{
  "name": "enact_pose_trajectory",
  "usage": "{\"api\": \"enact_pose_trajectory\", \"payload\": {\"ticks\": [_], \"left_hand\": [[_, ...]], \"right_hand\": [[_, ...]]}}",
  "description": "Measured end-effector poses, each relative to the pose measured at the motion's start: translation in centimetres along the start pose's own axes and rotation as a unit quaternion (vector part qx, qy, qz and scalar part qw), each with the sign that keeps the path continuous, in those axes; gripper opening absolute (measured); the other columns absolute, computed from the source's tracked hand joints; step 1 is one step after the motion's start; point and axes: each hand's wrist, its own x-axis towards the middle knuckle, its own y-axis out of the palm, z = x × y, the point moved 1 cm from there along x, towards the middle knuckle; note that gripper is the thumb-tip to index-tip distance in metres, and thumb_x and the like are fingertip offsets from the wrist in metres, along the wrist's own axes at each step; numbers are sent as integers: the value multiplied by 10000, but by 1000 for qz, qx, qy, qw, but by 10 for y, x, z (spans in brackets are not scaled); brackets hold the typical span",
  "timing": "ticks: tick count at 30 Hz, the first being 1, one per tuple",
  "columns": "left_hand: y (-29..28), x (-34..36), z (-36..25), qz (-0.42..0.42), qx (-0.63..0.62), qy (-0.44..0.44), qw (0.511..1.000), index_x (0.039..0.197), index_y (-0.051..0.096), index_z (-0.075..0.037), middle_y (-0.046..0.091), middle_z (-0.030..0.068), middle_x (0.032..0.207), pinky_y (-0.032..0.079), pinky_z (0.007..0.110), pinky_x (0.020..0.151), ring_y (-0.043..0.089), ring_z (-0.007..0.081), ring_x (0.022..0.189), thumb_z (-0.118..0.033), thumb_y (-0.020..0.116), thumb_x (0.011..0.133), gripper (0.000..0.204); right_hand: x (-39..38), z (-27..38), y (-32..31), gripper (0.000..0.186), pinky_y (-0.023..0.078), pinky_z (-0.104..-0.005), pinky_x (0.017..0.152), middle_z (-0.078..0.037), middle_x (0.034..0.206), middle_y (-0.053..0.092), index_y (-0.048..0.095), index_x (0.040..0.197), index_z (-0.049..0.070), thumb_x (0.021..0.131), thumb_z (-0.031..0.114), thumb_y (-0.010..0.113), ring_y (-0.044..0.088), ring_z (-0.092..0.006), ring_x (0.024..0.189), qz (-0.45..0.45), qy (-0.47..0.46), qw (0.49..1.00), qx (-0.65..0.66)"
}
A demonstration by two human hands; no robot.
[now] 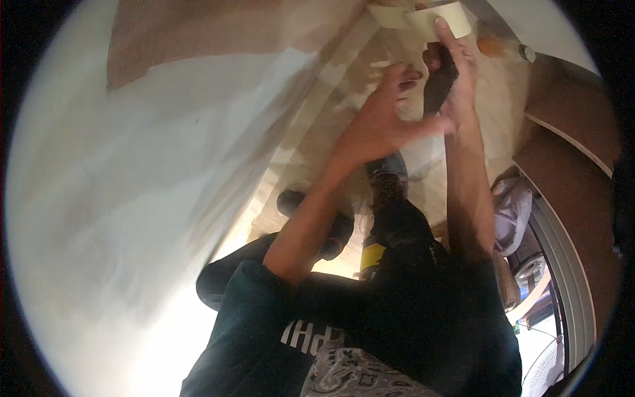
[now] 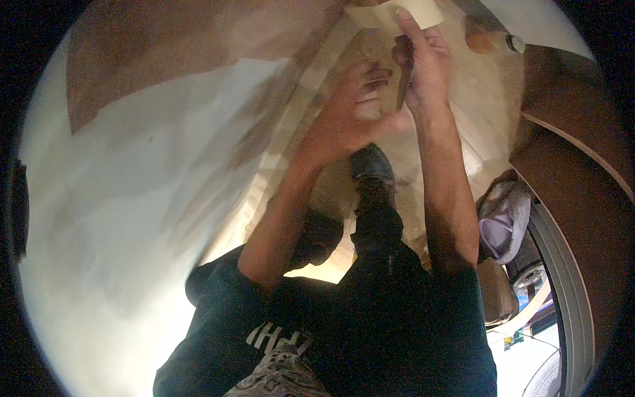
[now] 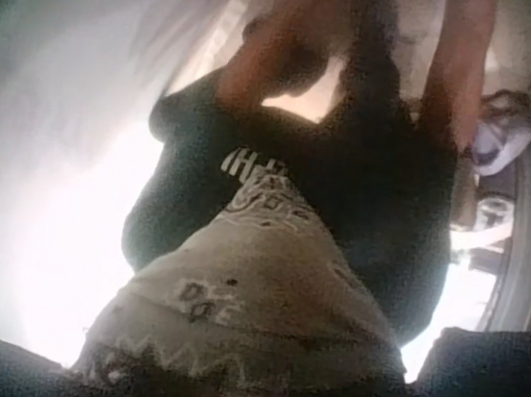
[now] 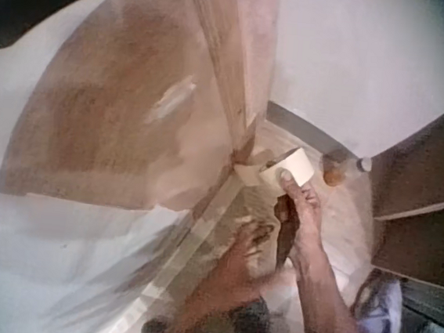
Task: The person kneels on a drop cloth and applies a white wall compound to a wall corner using a putty knife. They then apply masking tape along the corner edge, smoothing it with the putty knife. Finally, they dip the putty knife into a paint can and apply more compound to the wall.
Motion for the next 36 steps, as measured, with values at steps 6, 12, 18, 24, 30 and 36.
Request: {"api": "enact_pose_trajectory", "payload": {"ticks": [6,12,18,24,30,36], "left_hand": [[-1,6,17,-26,80,-8,996,1222,587,7,673,127,1120,541,381,911,651,232,1064,-161,732,891,399],[-33,-30,57,-167,-223,-222,934,1224,613,-32,677,71,1105,540,319,793,638,168,1027,-146,689,898,354],[-30,-28,94,-137,-103,-203,964,1222,634,-35,680,66,1122,502,319,888,629,175,1043,-138,676,889,351],[-36,-14,109,-176,-237,-147,944,1196,645,-29,679,59,1087,484,336,886,628,176,976,-176,683,894,338],[-36,-5,106,-185,-350,-303,867,1224,639,-48,670,82,1144,518,345,885,657,208,961,-208,693,907,359],[-24,24,122,-162,-569,-279,756,1250,615,-102,668,80,1168,553,408,873,655,260,996,-217,662,934,340]], "right_hand": [[16,23,10,272,441,-310,823,11,1084,635,619,1138,129,997,359,653,563,-112,946,21,-32,999,-3],[43,31,-37,298,480,-358,919,-7,1165,630,605,1204,91,990,286,673,571,-125,1043,44,24,999,11],[68,19,-55,254,546,-295,794,-51,1108,652,607,1185,54,978,176,688,613,-137,956,-8,35,998,49],[61,25,-42,289,567,-276,775,-65,1114,656,597,1210,32,957,121,704,627,-132,950,13,42,996,74],[55,23,-52,584,559,-326,959,-103,1285,591,431,1410,32,916,80,738,611,-199,1131,52,78,995,27],[53,19,-54,701,554,-369,1020,-153,1346,556,344,1474,62,895,10,735,592,-259,1219,12,42,999,-17]]}}
